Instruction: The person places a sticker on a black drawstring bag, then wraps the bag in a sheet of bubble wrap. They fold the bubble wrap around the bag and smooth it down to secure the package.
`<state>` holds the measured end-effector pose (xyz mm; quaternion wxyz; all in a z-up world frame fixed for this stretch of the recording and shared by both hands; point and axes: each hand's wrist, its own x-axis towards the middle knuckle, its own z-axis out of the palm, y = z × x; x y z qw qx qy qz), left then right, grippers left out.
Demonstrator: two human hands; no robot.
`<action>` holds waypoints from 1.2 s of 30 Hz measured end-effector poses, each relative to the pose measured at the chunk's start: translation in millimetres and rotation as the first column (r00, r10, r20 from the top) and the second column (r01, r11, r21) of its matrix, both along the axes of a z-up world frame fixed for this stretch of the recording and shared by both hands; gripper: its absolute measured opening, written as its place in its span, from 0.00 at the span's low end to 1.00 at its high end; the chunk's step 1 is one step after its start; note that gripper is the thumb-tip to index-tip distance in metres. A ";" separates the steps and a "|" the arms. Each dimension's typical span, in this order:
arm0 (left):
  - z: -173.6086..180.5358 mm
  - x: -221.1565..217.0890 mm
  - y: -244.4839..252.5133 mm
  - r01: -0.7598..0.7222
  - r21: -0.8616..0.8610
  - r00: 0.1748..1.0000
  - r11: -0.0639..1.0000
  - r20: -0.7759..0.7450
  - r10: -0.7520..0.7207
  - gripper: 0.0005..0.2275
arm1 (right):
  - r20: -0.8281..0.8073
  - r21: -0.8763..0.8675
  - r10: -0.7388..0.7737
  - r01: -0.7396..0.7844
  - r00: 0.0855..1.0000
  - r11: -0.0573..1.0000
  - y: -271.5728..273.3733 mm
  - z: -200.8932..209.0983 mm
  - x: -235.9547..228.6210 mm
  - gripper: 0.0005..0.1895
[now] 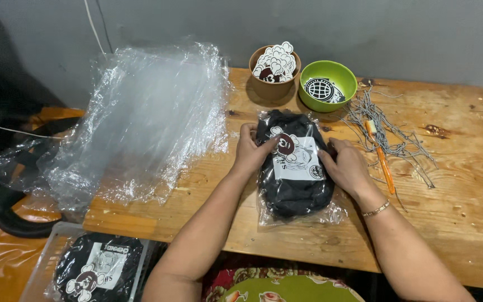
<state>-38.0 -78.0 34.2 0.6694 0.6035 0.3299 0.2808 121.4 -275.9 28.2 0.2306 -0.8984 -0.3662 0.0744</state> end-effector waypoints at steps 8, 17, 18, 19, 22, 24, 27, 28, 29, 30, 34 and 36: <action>51.0 -18.1 -19.3 0.109 -0.397 0.961 0.911 0.276 0.005 0.16 | -0.003 0.076 0.008 -0.008 1.000 0.997 0.7 7.5 -7.0 0.30; -11.1 1.4 -6.5 0.294 -0.258 0.898 0.920 0.403 -0.175 0.35 | -0.019 0.064 0.022 -0.021 1.000 0.998 -6.0 7.3 1.8 0.27; -8.2 -1.3 -6.2 0.289 -0.259 0.896 0.922 0.412 -0.165 0.33 | -0.042 0.068 0.024 -0.021 0.999 0.997 -5.2 15.1 -3.1 0.27; -0.5 -5.8 -7.8 0.282 -0.261 0.897 0.923 0.412 -0.158 0.33 | -0.043 0.066 0.031 -0.028 0.999 0.997 -6.2 20.0 -3.8 0.27; 15.5 -10.7 -7.5 0.280 -0.292 0.893 0.915 0.430 -0.136 0.31 | -0.115 0.092 0.047 -0.037 0.992 0.995 -4.0 45.7 -18.1 0.31; 16.8 -4.7 1.5 0.264 -0.379 0.933 0.887 0.332 -0.135 0.37 | -0.629 0.260 0.001 0.209 0.778 0.943 6.0 76.0 -44.8 0.22; 15.1 2.0 6.1 0.183 -0.389 0.942 0.903 0.333 -0.048 0.38 | -0.709 0.393 0.350 -0.069 0.612 0.917 -17.9 47.3 0.0 0.21; 24.8 -1.4 4.6 0.154 -0.402 0.943 0.903 0.331 -0.013 0.38 | -0.716 0.381 0.360 -0.097 0.599 0.920 -28.8 37.6 12.1 0.21; 34.2 -5.5 4.2 0.132 -0.381 0.949 0.915 0.315 -0.006 0.41 | -0.721 0.500 0.460 -0.070 0.518 0.863 -38.3 27.9 24.0 0.20; 44.0 -11.0 6.7 0.104 -0.359 0.954 0.927 0.299 0.009 0.45 | -0.709 0.606 0.559 -0.035 0.430 0.795 -43.2 18.9 37.1 0.22; 87.5 -78.3 -2.3 0.021 -0.243 0.981 0.970 0.191 0.026 0.41 | -0.673 0.626 0.569 -0.048 0.473 0.779 -60.5 17.0 27.0 0.11; 96.1 -104.9 -5.9 0.019 -0.194 0.968 0.981 0.250 0.030 0.45 | -0.622 0.489 0.426 -0.098 0.657 0.867 -66.7 -8.5 55.1 0.36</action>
